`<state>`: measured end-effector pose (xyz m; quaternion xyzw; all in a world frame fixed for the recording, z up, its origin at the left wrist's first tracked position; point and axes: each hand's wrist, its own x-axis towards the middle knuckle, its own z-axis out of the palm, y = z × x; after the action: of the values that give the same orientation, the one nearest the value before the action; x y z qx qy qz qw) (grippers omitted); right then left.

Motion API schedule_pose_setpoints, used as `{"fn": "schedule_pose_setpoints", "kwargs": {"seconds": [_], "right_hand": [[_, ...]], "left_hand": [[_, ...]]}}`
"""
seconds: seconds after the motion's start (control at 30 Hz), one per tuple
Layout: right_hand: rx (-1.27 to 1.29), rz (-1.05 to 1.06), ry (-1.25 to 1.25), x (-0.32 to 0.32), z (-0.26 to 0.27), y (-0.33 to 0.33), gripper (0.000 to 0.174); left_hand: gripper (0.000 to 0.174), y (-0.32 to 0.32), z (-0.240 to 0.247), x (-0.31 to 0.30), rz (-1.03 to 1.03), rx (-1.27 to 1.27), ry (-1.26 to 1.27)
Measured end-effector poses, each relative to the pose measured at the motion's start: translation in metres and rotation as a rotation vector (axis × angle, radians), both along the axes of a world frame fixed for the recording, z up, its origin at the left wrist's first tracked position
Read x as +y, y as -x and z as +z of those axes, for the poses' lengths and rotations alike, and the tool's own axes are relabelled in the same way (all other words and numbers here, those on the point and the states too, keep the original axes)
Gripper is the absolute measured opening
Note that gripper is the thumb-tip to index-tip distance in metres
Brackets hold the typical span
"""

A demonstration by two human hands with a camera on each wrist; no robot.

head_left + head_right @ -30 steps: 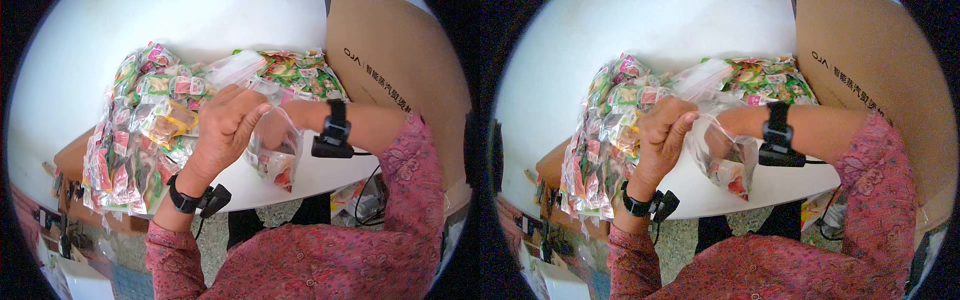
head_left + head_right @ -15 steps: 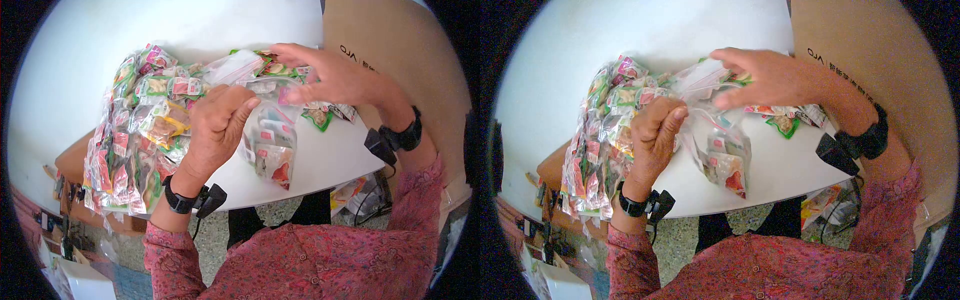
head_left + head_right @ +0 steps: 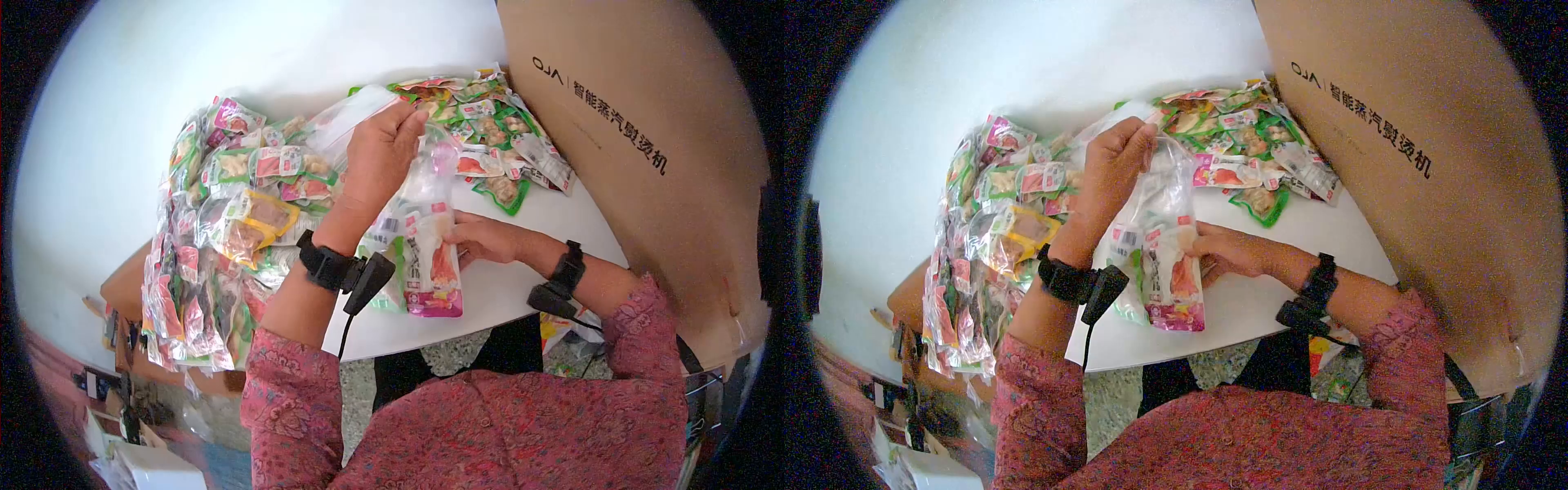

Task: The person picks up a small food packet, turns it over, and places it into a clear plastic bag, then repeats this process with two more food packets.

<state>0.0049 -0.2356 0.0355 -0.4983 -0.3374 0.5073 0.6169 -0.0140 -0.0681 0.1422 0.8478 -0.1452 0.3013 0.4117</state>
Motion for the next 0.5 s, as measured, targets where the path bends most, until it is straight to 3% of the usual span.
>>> {"fn": "schedule_pose_setpoints", "kwargs": {"seconds": [0.07, 0.23, 0.5], "right_hand": [[0.036, 0.001, -0.021, 0.006, -0.006, -0.012, 0.056], [-0.251, 0.0, 0.257, 0.013, -0.006, -0.031, 0.047], [-0.307, 0.086, 0.33, 0.018, -0.013, -0.048, 0.055]], "left_hand": [[0.026, -0.014, -0.003, 0.003, 0.083, 0.111, -0.076], [0.025, -0.022, -0.035, 0.043, 0.008, 0.226, 0.003], [0.014, -0.01, -0.119, 0.07, -0.155, 0.459, 0.296]]}}
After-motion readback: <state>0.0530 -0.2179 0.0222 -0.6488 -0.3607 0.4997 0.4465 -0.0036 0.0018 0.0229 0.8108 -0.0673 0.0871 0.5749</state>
